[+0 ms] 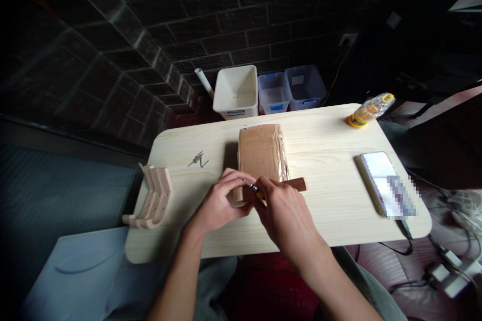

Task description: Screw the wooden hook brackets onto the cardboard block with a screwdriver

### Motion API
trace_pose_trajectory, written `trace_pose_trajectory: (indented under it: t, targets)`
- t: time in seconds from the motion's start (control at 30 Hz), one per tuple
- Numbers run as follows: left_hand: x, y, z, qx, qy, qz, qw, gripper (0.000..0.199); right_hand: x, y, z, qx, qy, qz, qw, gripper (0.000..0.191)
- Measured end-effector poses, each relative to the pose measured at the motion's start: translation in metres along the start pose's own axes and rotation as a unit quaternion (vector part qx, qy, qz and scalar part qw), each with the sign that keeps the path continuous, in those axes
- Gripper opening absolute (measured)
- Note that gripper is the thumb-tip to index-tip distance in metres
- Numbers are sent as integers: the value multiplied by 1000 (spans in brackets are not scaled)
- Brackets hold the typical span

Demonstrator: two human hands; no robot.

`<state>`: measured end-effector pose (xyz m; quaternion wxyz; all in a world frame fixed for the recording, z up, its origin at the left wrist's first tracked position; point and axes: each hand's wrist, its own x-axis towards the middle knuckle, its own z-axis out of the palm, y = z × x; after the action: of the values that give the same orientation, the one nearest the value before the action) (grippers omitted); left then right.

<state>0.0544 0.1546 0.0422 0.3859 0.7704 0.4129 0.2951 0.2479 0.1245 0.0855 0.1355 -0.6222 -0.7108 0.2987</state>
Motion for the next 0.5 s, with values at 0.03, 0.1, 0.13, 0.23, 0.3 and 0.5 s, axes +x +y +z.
trace_pose_trajectory:
  t: [0.03,0.1,0.13,0.23,0.3,0.5]
  targets:
    - [0,0,0,-2,4,1,1000,34,0,0,0,1,0,-2,1000,17]
    - [-1,-1,0,4,16,1,1000,35,0,0,1,2,-1,-9,1000,17]
    - [-1,-2,1,11,21,1,1000,34,0,0,1,3,-1,-13,1000,16]
    - [-2,-6,2,37,34,5,999,30,1,1,4,6,2,-31,999,13]
    - [-2,-7,3,49,39,8,998,26,3,2,6,9,3,-37,999,12]
    - [-2,-11,1,59,26,13,998,25,5,5,9,26,5,-52,998,12]
